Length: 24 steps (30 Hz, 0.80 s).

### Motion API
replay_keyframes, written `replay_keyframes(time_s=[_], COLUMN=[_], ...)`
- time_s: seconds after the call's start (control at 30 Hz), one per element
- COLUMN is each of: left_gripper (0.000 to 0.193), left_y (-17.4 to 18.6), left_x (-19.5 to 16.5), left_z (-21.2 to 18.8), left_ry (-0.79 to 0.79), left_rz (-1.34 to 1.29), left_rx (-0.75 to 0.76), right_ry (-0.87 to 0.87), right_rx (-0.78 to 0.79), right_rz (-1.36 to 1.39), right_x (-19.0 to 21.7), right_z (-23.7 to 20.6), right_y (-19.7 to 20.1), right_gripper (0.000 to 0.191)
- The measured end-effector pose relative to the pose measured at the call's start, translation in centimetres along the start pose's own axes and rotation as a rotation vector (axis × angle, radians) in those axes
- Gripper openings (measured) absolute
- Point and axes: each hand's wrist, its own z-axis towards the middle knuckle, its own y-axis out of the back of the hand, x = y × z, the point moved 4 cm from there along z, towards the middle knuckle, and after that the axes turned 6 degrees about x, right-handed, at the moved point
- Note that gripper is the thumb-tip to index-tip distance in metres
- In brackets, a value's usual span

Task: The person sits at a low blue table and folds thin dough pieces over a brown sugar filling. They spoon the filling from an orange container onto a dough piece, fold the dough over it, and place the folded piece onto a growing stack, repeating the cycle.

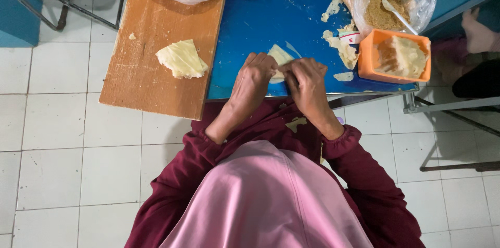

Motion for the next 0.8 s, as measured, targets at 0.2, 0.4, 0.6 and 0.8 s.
replay_keyframes(time_s=[0.2,0.4,0.6,0.8], left_gripper=[0.007,0.009,0.010,0.011], left_y=[0.7,1.1,1.1,1.3], left_x=[-0.9,-1.0,-0.3,-0.2], left_z=[-0.3,0.0,0.8,1.0], left_ry=[-0.006,-0.024,-0.044,-0.096], left_rz=[-0.041,-0.081,-0.104,-0.097], left_rx=[0.046,0.080,0.131,0.044], right_ry=[0.117,0.147,0.114,-0.056], right_rx=[0.027,0.053,0.099,0.181], right_rz=[-0.055,0.018,0.023,0.188], right_x=[0.5,-0.2,-1.2,-2.3], right_z=[-0.4,0.1,0.4,1.6], right_y=[0.3,0.2,0.0,-0.4], right_gripper=[0.013,0.015,0.011,0.007])
